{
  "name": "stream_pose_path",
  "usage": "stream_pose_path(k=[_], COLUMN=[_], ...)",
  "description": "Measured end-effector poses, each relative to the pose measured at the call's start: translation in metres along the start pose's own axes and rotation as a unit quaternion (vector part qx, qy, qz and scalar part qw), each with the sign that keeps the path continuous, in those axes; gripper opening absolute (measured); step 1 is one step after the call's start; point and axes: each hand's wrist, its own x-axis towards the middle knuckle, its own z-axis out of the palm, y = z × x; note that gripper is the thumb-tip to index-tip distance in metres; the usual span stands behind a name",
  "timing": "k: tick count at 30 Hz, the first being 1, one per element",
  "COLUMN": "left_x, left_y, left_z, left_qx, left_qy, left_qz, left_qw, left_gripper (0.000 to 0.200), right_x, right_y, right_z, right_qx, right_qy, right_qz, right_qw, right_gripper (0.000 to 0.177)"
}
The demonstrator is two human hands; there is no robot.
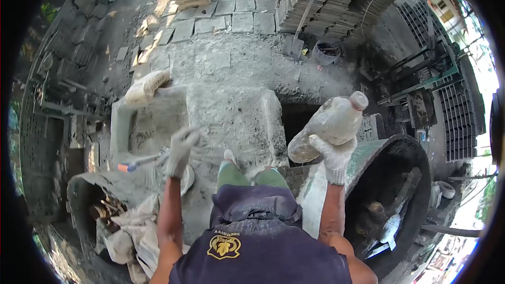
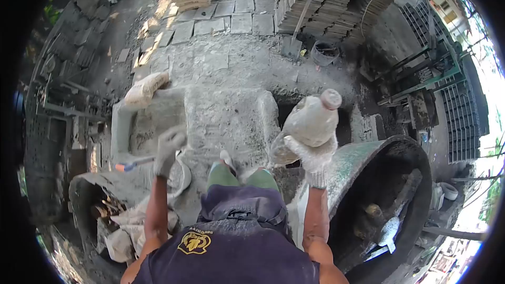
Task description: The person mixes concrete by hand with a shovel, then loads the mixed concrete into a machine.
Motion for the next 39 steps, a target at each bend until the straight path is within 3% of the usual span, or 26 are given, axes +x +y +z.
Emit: stream_pose_path(k=[2,4,5,6,7,9,11,12,16,17,19,21,22,24,29,35,39], left_x=[0.001,0.006,0.014,0.033,0.055,0.097,0.161,0.195,0.336,0.359,0.422,0.482,0.491,0.519,0.577,0.726,0.848], left_y=[-0.117,-0.208,-0.22,-0.266,-0.27,-0.268,-0.241,-0.231,-0.186,-0.153,-0.144,-0.192,-0.176,-0.174,-0.169,-0.183,-0.188], left_z=[-0.009,-0.013,-0.006,-0.006,0.004,0.001,0.011,0.009,0.011,0.017,0.026,0.015,0.029,0.04,0.08,0.145,0.199], left_qx=[0.027,0.097,-0.01,-0.028,-0.021,0.041,-0.029,-0.042,0.048,0.036,0.023,0.029,0.013,0.029,0.043,0.106,0.079], left_qy=[0.031,-0.01,-0.027,-0.039,-0.016,-0.074,-0.033,-0.058,-0.08,-0.072,-0.023,-0.052,0.0,-0.044,-0.088,-0.211,-0.21], left_qz=[-0.042,-0.082,-0.23,-0.269,-0.327,-0.235,-0.327,-0.328,-0.145,-0.134,-0.172,-0.153,-0.22,-0.26,-0.335,-0.308,-0.271], left_qw=[0.998,0.992,0.973,0.962,0.945,0.968,0.944,0.942,0.985,0.988,0.984,0.986,0.975,0.964,0.937,0.922,0.936], left_gripper=[0.015,0.015,0.015,0.016,0.016,0.015,0.018,0.017,0.022,0.024,0.027,0.028,0.027,0.025,0.026,0.029,0.024], right_x=[0.035,0.066,0.082,0.099,0.12,0.151,0.194,0.211,0.291,0.303,0.346,0.392,0.407,0.441,0.528,0.6,0.647], right_y=[0.024,0.048,0.065,0.081,0.092,0.103,0.119,0.125,0.157,0.172,0.204,0.222,0.229,0.242,0.27,0.317,0.378], right_z=[0.012,0.032,0.039,0.051,0.062,0.076,0.091,0.096,0.131,0.135,0.152,0.172,0.179,0.183,0.192,0.202,0.212], right_qx=[-0.022,0.012,0.013,0.038,0.058,-0.013,-0.049,-0.068,-0.012,-0.025,-0.043,-0.044,-0.034,-0.014,-0.114,-0.177,-0.178], right_qy=[0.053,0.104,0.109,0.126,0.139,0.145,0.169,0.179,0.194,0.201,0.221,0.245,0.253,0.253,0.291,0.344,0.374], right_qz=[-0.025,-0.024,-0.002,-0.027,-0.056,-0.01,-0.061,-0.054,0.0,-0.001,-0.009,-0.008,0.011,0.075,0.087,0.123,0.145], right_qw=[0.998,0.994,0.994,0.991,0.987,0.989,0.982,0.98,0.981,0.979,0.974,0.968,0.967,0.964,0.946,0.914,0.898], right_gripper=[0.07,0.068,0.066,0.066,0.066,0.068,0.072,0.073,0.088,0.087,0.085,0.083,0.083,0.085,0.084,0.088,0.091])
